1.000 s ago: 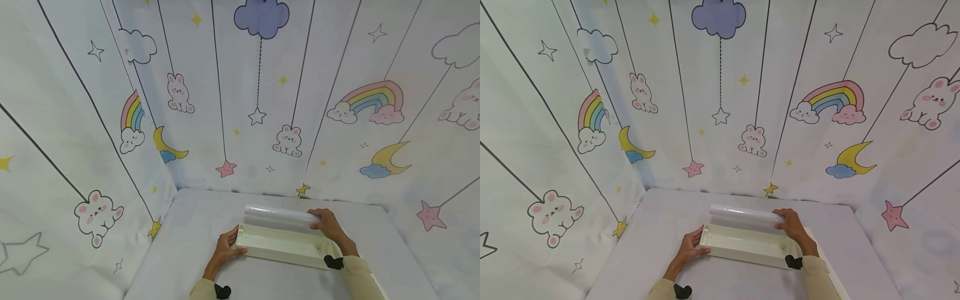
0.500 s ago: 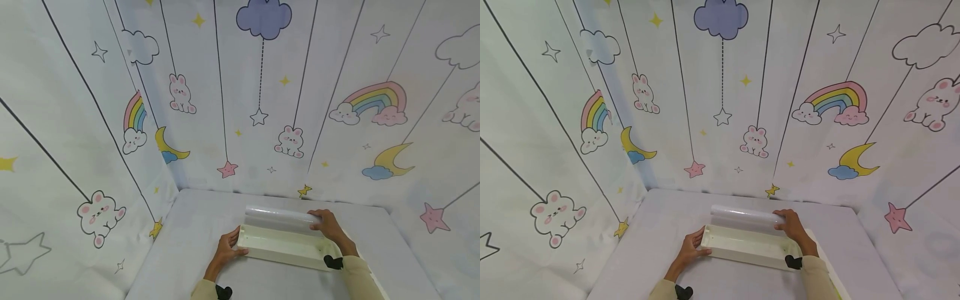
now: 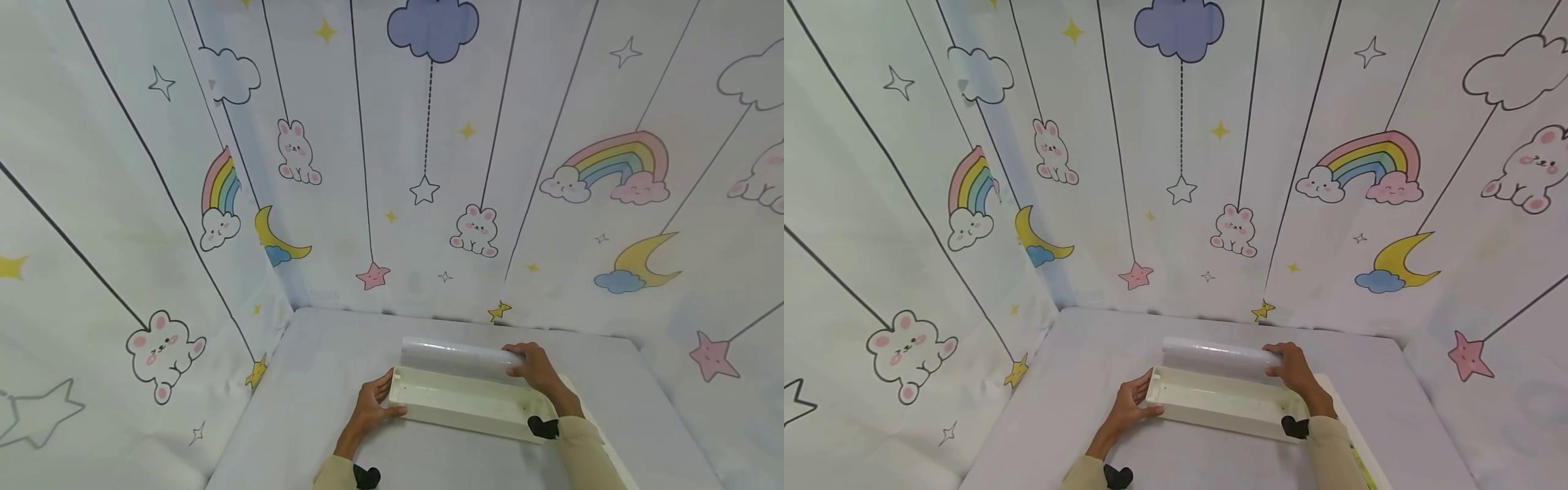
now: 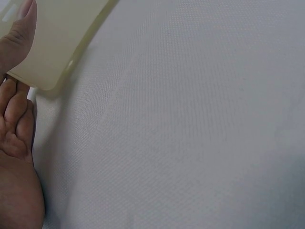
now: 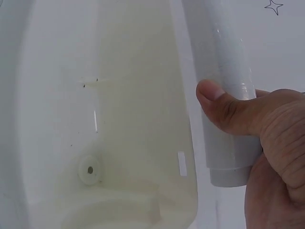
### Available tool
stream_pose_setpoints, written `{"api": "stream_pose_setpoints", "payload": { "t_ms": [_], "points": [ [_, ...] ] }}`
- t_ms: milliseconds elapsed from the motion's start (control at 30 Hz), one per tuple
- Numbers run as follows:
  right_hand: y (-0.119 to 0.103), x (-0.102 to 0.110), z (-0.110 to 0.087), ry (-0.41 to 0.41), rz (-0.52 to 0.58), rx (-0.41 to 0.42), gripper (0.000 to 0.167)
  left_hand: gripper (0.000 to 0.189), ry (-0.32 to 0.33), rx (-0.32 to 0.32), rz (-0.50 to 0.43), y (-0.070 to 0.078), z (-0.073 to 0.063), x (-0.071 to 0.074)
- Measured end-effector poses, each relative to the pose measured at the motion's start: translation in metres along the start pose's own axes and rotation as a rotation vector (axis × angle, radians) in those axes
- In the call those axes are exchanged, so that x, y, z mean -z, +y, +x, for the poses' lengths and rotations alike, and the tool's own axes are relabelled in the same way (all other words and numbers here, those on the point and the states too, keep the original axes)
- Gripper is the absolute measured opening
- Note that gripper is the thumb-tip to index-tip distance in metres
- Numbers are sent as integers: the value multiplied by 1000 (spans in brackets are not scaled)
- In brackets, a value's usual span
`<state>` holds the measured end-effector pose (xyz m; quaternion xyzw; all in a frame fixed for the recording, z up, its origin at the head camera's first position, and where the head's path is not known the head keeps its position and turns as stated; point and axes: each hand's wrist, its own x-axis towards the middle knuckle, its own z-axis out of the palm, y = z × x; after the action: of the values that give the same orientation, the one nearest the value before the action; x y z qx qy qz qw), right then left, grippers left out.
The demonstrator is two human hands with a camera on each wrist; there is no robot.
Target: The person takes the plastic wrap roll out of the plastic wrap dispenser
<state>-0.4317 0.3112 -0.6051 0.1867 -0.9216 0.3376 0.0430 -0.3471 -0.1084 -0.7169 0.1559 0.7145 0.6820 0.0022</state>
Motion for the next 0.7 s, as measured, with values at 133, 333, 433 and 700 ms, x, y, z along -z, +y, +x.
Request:
{"api": "stream_pose_setpoints", "payload": {
  "t_ms": [133,333,433,700],
  "points": [
    [-1,-2,1,-6,8,-31,49,107,0,19,-13,0,0,0],
    [-2,-3,1,-5,12,-51,48,101,-24,-38,47,8,-2,-1],
    [0,-4,1,-2,16,-51,49,101,-32,-33,44,12,-3,-2],
    [2,-8,2,-10,6,-31,49,104,-25,-11,23,6,-1,0]
  ]
}}
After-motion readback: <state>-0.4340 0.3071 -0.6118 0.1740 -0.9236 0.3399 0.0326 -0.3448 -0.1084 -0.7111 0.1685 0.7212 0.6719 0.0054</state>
